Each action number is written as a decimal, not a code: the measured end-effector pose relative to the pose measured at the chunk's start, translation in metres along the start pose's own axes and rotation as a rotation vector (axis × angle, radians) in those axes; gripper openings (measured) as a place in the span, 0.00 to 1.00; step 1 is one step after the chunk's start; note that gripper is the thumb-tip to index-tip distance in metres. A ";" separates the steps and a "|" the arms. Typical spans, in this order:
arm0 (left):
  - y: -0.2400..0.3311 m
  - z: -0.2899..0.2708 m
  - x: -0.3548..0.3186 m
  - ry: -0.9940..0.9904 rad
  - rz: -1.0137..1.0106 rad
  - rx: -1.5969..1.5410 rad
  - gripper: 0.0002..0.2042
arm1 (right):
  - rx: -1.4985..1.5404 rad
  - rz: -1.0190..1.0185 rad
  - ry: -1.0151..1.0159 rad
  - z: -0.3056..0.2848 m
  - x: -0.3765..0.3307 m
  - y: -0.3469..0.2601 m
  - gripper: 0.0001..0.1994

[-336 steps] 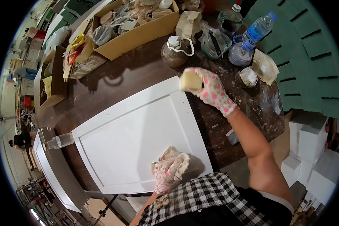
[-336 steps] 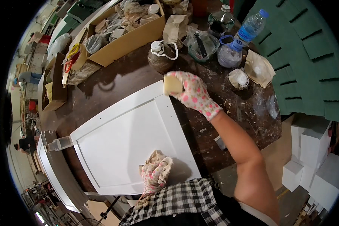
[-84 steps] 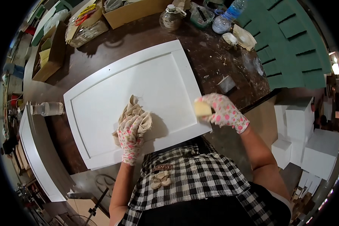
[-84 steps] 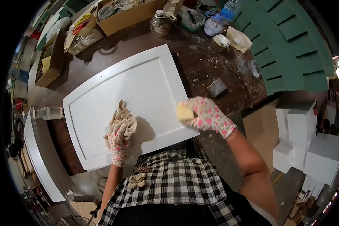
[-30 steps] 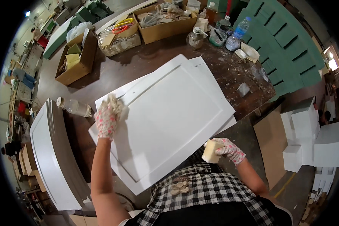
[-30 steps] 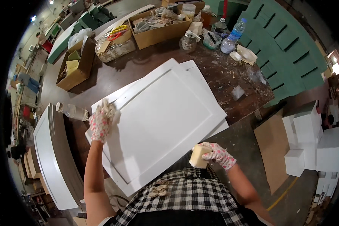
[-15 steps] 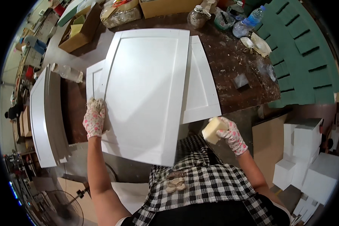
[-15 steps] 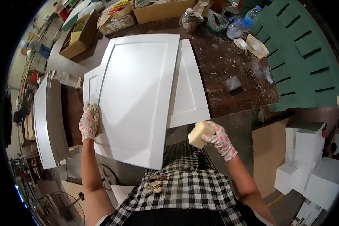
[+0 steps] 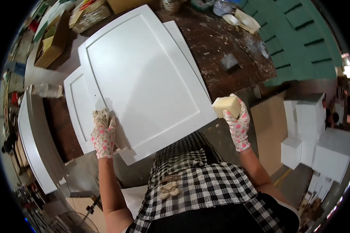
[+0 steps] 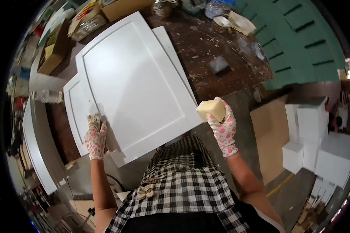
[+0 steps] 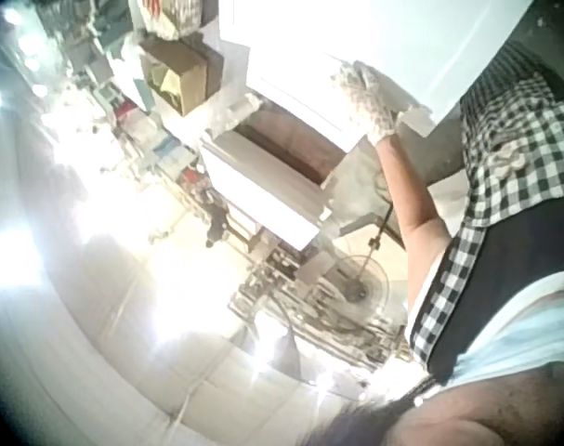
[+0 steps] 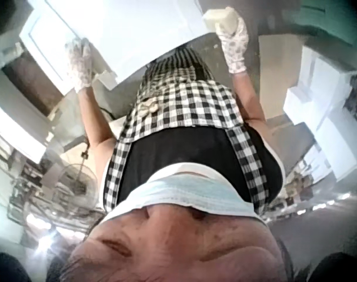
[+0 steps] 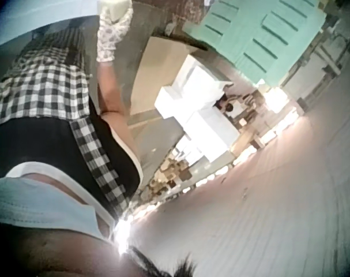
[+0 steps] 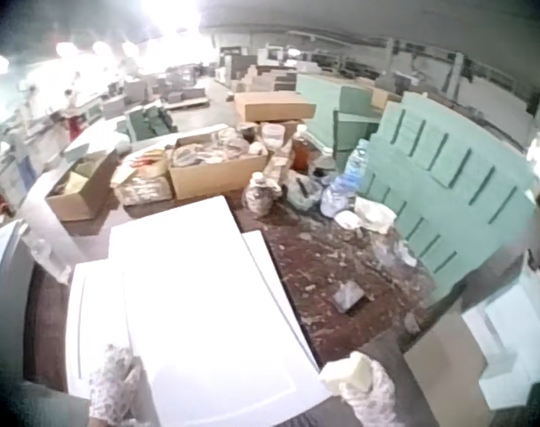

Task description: The person wipes a white furniture panel with a cloth, then uses a small brush to apply a white substance from a cup into small holes and along the edges of the panel, before wiping the surface again.

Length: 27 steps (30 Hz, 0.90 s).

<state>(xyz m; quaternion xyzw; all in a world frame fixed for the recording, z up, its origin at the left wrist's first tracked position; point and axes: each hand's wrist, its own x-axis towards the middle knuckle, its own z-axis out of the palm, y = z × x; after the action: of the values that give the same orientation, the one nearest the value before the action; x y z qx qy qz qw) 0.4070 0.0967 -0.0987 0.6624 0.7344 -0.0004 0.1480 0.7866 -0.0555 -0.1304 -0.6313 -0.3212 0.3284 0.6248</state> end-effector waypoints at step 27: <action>-0.038 0.017 0.002 -0.021 0.277 -0.157 0.33 | -0.694 -0.414 -0.316 0.164 -0.165 0.009 0.30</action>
<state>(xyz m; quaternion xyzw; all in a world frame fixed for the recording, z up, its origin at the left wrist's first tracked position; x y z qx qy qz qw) 0.3732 0.0905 -0.1232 0.7437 0.6322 0.0702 0.2057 0.5571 -0.0954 -0.1378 -0.6683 -0.6240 0.1613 0.3715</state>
